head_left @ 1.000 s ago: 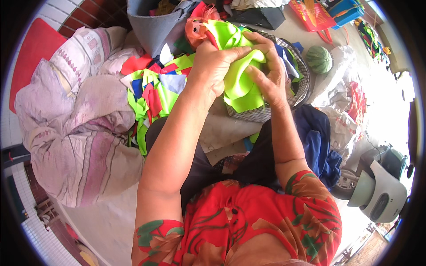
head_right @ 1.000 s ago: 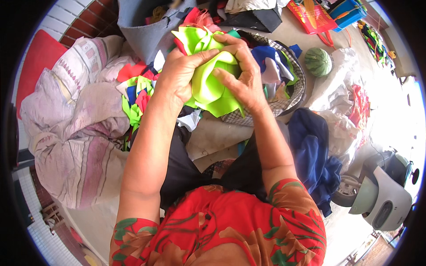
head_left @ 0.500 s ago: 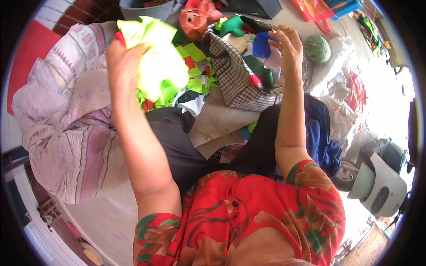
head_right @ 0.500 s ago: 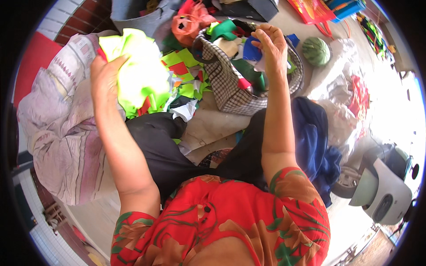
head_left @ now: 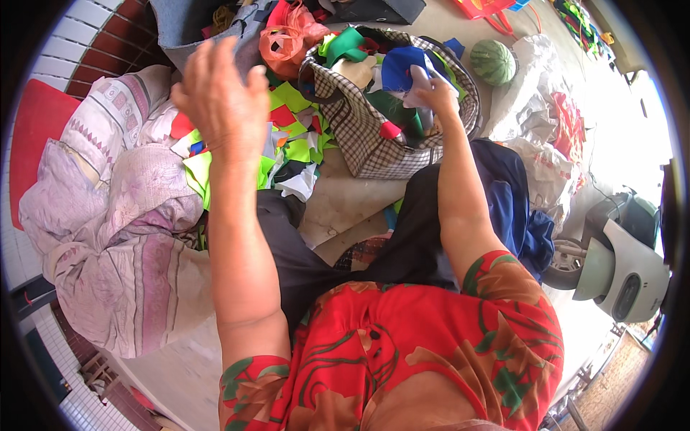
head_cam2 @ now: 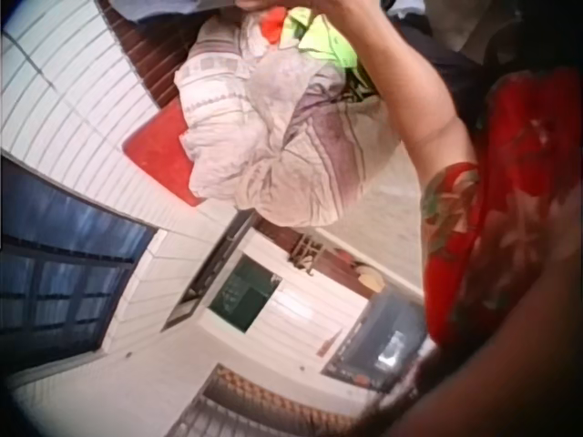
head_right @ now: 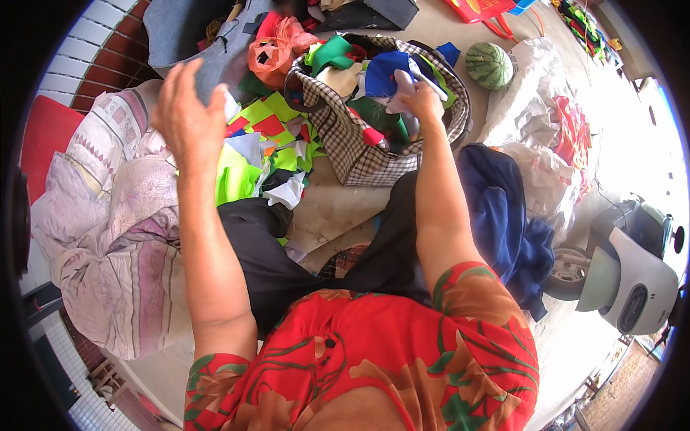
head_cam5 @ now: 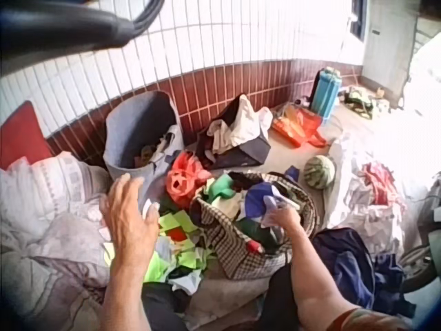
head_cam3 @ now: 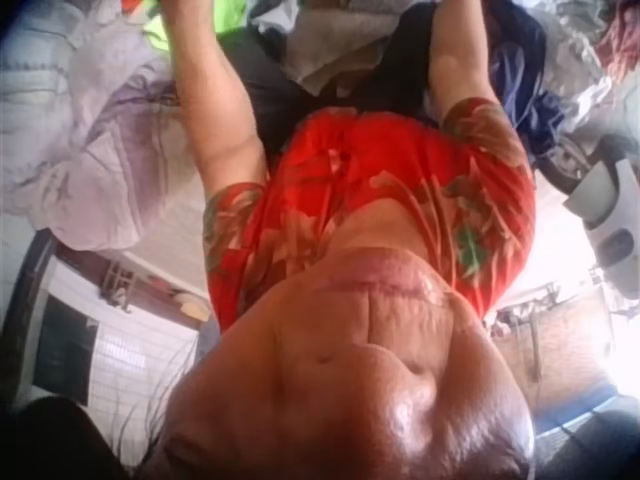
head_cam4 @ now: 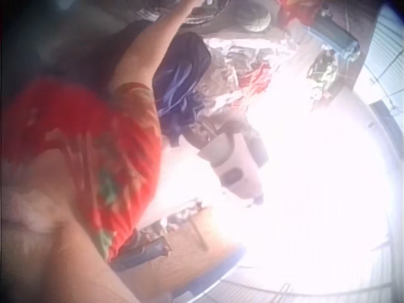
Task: The person sits on the floor and folds various pieces of colorful fabric, including neon green, red, blue, and white items. They handle the fabric pieces one by one, folding them into smaller squares and placing them into a pile or basket.
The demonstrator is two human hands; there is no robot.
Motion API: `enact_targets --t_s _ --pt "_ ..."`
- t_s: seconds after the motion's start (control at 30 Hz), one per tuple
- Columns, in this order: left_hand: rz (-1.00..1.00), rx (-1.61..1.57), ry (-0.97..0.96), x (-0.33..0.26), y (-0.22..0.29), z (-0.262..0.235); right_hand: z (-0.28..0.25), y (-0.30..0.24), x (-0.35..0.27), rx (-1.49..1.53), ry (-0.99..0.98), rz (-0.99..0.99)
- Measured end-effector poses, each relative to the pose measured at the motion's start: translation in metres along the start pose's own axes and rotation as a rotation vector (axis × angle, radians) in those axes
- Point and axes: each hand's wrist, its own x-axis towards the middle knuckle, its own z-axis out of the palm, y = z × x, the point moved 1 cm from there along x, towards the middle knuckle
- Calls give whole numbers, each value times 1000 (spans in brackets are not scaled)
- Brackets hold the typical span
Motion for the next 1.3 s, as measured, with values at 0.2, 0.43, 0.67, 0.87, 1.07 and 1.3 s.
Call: enact_targets --t_s 0.2,0.43,0.67,0.87,1.07,1.3 --pt "81 -436 -46 1 35 11 -29 -20 -10 317 191 -108" --pt "-166 -822 -315 -6 47 18 -54 -80 -47 1803 -318 -250" --pt "-250 -1092 -456 -10 55 26 -49 -148 -103 1914 -863 -419" --pt "-222 -1024 -575 -7 59 16 -36 -170 -124 2024 -1065 -386" --pt "-261 -1094 -545 -9 60 23 -22 -169 -119 1845 -1067 -176" --pt "-484 -1264 -497 -4 54 18 -49 -156 -129 1702 -717 -413"
